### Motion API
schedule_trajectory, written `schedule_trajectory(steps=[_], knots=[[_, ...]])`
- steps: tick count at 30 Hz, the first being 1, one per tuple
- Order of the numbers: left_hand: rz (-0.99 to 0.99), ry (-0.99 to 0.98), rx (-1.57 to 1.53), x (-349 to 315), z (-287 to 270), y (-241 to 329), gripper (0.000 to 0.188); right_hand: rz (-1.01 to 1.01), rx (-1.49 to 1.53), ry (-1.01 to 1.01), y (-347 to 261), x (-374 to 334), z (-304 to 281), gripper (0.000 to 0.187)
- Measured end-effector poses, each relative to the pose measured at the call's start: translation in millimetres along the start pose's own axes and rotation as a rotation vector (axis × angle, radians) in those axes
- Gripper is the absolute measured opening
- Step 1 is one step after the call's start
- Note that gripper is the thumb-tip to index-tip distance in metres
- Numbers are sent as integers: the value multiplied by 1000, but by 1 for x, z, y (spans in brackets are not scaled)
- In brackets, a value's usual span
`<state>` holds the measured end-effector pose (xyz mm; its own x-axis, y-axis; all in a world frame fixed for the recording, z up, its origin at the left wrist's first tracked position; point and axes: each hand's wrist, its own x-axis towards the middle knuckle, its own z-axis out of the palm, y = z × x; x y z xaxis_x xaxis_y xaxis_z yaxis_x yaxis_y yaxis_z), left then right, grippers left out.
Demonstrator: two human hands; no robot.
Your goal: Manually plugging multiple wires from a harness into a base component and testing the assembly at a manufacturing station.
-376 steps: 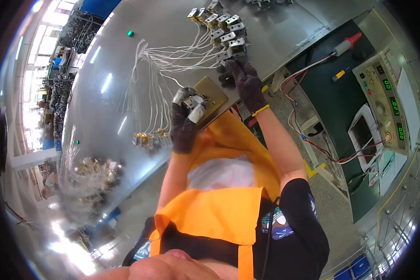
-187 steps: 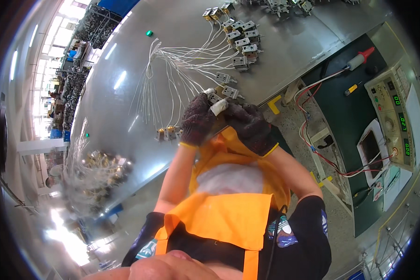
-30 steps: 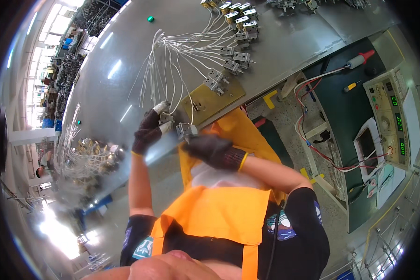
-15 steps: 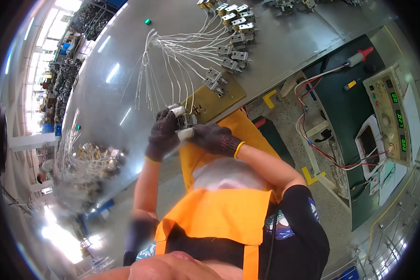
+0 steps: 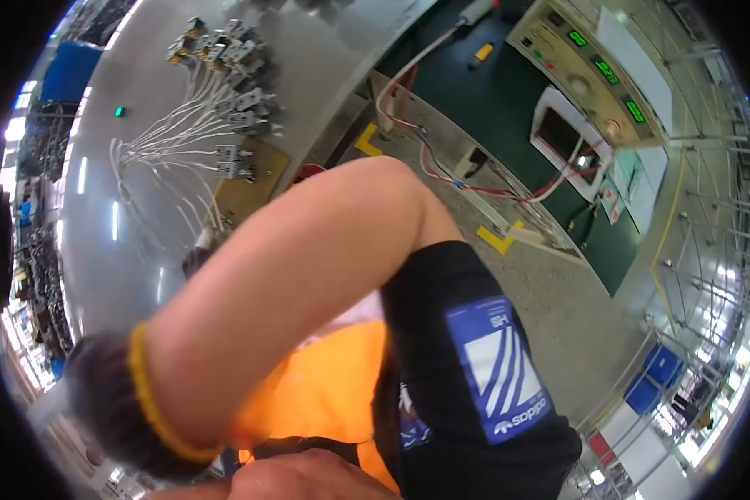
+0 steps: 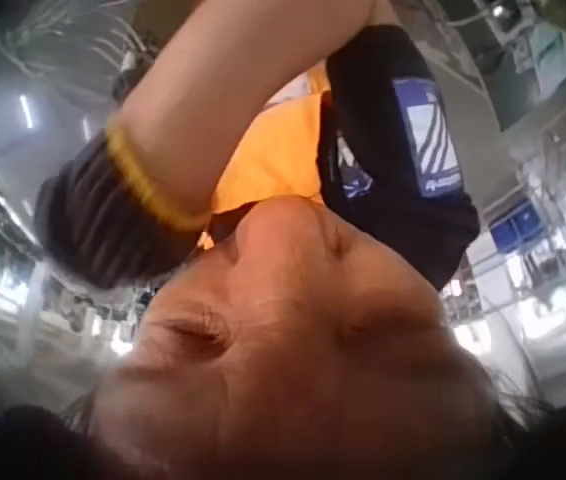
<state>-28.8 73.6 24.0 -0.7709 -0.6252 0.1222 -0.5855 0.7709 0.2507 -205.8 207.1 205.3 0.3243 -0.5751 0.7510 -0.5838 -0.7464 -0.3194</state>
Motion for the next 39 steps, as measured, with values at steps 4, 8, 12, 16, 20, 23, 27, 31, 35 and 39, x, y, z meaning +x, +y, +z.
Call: schedule_trajectory(steps=[4,8,12,16,20,23,27,31,35,39], knots=[[-24,-19,-22,4,-14,8,61,-20,35,-27,-4,-3,13,15],[27,-11,-29,9,-21,16,62,-24,52,-54,-9,-7,25,15],[73,-4,-37,9,-23,17,63,-27,75,-76,-8,-11,30,16],[147,3,-68,7,-23,7,65,-27,95,-93,0,-22,39,17],[74,-62,-123,5,-16,-7,66,-134,144,-93,6,-25,55,18],[48,-36,-150,3,-11,-12,58,-102,190,-263,39,-50,67,19],[107,-60,-68,5,-20,-8,46,642,664,-493,124,-114,82,16],[0,-48,-354,30,-31,5,48,778,743,248,176,-152,89,17],[-139,-35,-573,60,-23,31,52,1066,952,636,184,-149,66,21],[-222,-1,-372,78,-21,53,59,1332,1005,713,166,-156,43,28]])
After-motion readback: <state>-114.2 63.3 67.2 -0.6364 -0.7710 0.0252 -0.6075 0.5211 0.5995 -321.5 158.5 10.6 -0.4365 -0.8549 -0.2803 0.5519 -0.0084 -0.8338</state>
